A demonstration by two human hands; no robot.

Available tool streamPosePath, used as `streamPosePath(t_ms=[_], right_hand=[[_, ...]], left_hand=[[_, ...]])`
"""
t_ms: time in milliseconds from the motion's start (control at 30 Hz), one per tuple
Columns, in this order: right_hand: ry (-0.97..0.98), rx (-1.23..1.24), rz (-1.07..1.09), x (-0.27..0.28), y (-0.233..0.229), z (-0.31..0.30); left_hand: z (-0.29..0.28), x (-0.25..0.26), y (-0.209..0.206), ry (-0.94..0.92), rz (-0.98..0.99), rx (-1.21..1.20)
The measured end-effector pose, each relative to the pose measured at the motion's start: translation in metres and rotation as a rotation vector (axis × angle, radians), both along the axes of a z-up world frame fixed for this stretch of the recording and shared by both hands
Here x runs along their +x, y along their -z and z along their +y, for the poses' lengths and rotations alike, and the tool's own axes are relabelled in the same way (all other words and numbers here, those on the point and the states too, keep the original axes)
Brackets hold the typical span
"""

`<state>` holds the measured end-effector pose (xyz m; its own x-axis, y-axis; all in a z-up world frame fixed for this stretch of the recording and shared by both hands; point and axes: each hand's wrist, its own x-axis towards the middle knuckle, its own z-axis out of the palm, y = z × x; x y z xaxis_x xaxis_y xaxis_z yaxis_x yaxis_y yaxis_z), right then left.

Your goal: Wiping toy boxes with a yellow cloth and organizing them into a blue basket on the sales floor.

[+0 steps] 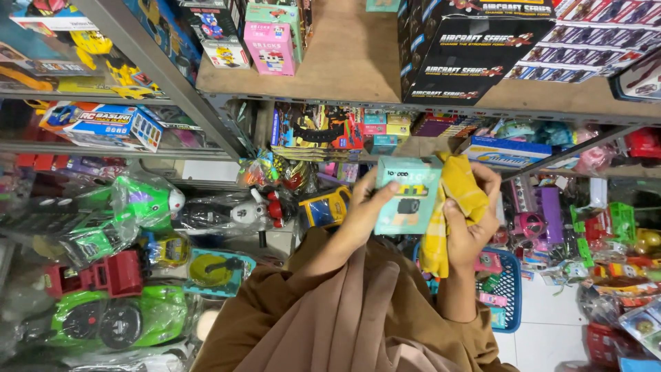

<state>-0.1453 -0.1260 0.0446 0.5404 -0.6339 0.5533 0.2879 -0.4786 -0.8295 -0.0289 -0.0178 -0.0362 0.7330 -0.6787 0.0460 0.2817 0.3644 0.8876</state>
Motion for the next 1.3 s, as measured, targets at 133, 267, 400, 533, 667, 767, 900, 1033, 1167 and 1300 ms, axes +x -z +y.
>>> streamPosePath(t_ms=[133, 267, 400, 533, 667, 767, 900, 1033, 1167, 1300], right_hand=[[-0.155, 0.17, -0.16, 0.004, 0.023, 0.009], [-0.25, 0.46, -0.151, 0.002, 0.049, 0.012], [-0.174, 0.792, -0.179, -0.005, 0.064, 0.003], [-0.369, 0.505, -0.211, 0.001, 0.035, 0.01], [-0.282, 0.483, -0.261, 0.001, 0.045, 0.01], [-0.27, 0.532, -0.295, 0.002, 0.047, 0.009], [-0.233, 0.658, -0.298, 0.0, 0.066, 0.002], [-0.101, 0.597, -0.195, 0.012, 0.127, -0.015], [-0.169, 0.537, -0.047, 0.025, 0.06, 0.024], [-0.049, -0.25, -0.009, 0.051, -0.039, 0.045]], left_hand=[[0.019, 0.015, -0.035, 0.096, 0.247, -0.097], [0.017, 0.015, -0.05, 0.049, 0.212, -0.172], [-0.001, 0.012, -0.016, -0.354, -0.279, 0.079], [-0.003, 0.007, -0.012, -0.28, -0.283, 0.208], [0.002, 0.001, -0.035, -0.18, -0.625, 0.161], [0.004, 0.003, -0.033, -0.051, -0.547, 0.128], [0.007, -0.004, -0.018, 0.117, -0.336, -0.116], [0.012, -0.002, -0.038, -0.005, -0.458, -0.073], [0.014, 0.009, -0.038, -0.16, -0.37, -0.036], [0.022, 0.019, -0.041, 0.09, -0.156, -0.257]])
